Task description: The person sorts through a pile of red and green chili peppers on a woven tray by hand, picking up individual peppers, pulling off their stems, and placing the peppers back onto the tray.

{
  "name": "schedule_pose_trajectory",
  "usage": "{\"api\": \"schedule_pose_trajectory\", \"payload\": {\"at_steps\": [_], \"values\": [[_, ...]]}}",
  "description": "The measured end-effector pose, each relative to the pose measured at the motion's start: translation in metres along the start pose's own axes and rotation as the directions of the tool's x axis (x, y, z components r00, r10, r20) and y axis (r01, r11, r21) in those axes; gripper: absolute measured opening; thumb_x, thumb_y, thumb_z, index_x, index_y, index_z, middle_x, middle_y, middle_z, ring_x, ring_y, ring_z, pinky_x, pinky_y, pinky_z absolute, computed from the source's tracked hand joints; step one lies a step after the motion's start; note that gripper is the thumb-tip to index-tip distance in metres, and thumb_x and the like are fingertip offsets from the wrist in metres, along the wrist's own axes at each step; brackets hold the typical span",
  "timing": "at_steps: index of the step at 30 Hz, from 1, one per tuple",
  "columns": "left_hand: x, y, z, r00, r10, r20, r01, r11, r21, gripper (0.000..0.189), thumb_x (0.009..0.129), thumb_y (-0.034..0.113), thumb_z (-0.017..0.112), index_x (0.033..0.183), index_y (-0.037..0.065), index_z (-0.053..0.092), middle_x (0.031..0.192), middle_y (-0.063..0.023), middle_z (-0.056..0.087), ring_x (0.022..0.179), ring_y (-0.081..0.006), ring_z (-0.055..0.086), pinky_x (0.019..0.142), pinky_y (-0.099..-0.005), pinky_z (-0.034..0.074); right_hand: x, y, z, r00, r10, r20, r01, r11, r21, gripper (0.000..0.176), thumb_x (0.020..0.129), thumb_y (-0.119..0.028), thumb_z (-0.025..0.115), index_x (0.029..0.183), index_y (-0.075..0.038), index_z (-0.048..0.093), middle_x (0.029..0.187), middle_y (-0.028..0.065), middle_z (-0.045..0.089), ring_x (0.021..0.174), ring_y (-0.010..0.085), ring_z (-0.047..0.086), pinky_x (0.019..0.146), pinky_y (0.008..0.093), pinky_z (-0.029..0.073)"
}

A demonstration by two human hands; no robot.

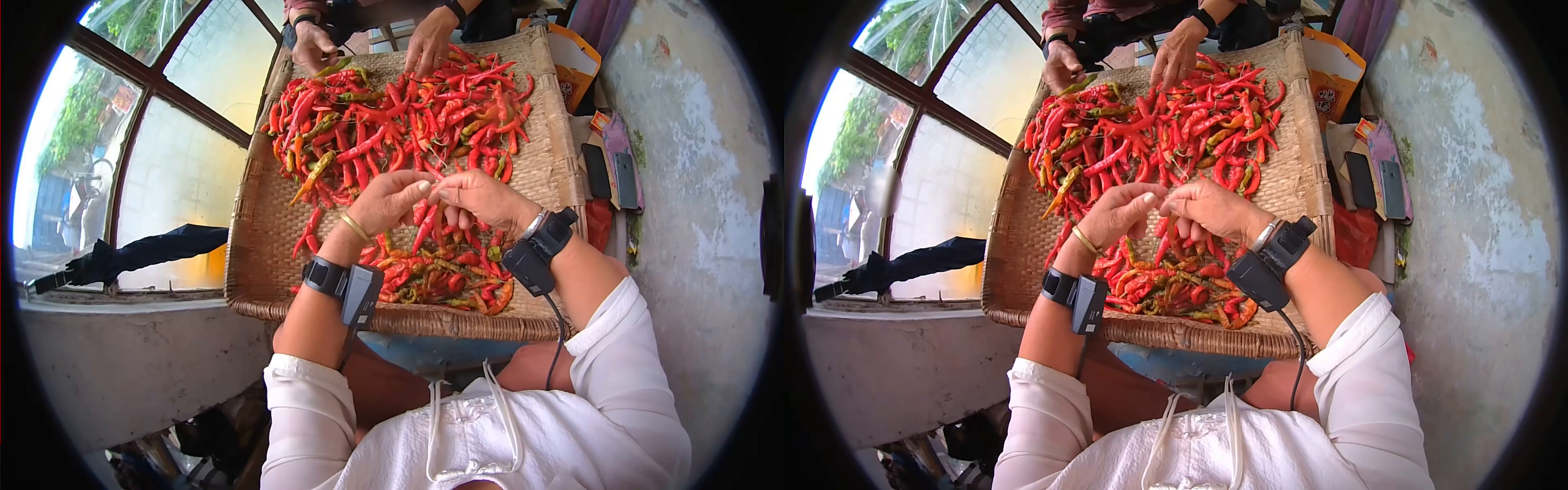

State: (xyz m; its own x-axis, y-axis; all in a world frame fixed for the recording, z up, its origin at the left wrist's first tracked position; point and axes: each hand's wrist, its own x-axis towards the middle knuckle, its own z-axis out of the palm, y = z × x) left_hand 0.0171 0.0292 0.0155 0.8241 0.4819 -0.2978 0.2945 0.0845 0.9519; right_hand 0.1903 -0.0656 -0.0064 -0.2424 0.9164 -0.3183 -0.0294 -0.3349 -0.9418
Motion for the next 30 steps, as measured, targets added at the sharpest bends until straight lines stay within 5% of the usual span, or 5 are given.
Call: {"api": "schedule_pose_trajectory", "payload": {"at_steps": [7,14,18,24,30], "values": [[0.001,-0.004,0.003,0.948,-0.084,0.306,0.088,0.996,0.001,0.02,0.085,0.024,0.054,0.084,0.004,0.055,0.063,0.0016,0.054,0.05,-0.0033,0.046,0.045,-0.0171,0.037,-0.002,0.0,-0.007,0.985,-0.049,-0.167,0.098,0.949,0.299,0.022,0.087,-0.018,0.047,0.099,0.0,0.053,0.066,0.003,0.056,0.049,0.0054,0.051,0.045,0.016,0.041],[0.004,0.014,-0.032,0.907,0.209,-0.366,-0.329,0.893,-0.306,0.039,0.087,0.016,0.05,0.123,0.002,0.04,0.104,-0.0067,0.057,0.066,-0.006,0.054,0.054,-0.0185,0.044,0.023,0.035,-0.024,0.883,-0.28,-0.377,0.111,0.904,-0.412,0.026,0.077,-0.019,0.059,0.099,-0.005,0.057,0.073,0.0057,0.056,0.066,0.0144,0.056,0.06,0.0267,0.046],[0.023,-0.027,-0.03,0.922,0.227,-0.313,-0.223,0.974,0.051,0.037,0.086,0.013,0.053,0.119,0.001,0.044,0.101,-0.0062,0.056,0.075,-0.0084,0.054,0.06,-0.0226,0.047,0.014,0.028,-0.013,0.879,-0.402,-0.254,-0.043,0.464,-0.885,0.032,0.072,-0.023,0.062,0.101,-0.01,0.058,0.1,0.014,0.052,0.096,0.0293,0.047,0.084,0.0362,0.039],[0.019,-0.049,-0.001,0.947,0.194,0.257,-0.322,0.526,0.787,0.036,0.074,0.016,0.055,0.11,0.011,0.055,0.098,-0.0132,0.057,0.089,-0.0297,0.056,0.077,-0.0375,0.045,0.018,0.035,-0.013,0.937,-0.319,-0.145,-0.024,0.355,-0.935,0.027,0.072,-0.019,0.06,0.096,-0.009,0.059,0.097,0.013,0.052,0.094,0.0303,0.047,0.083,0.038,0.04],[0.013,-0.038,0.002,0.996,-0.085,0.035,-0.002,0.364,0.931,0.033,0.074,0.019,0.056,0.106,0.01,0.056,0.093,-0.0128,0.054,0.091,-0.0284,0.055,0.075,-0.0379,0.045,0.011,0.022,-0.011,0.896,-0.395,-0.204,0.022,0.499,-0.866,0.012,0.07,-0.016,0.059,0.076,-0.006,0.062,0.076,0.0124,0.058,0.075,0.0285,0.057,0.069,0.0389,0.046]]}}
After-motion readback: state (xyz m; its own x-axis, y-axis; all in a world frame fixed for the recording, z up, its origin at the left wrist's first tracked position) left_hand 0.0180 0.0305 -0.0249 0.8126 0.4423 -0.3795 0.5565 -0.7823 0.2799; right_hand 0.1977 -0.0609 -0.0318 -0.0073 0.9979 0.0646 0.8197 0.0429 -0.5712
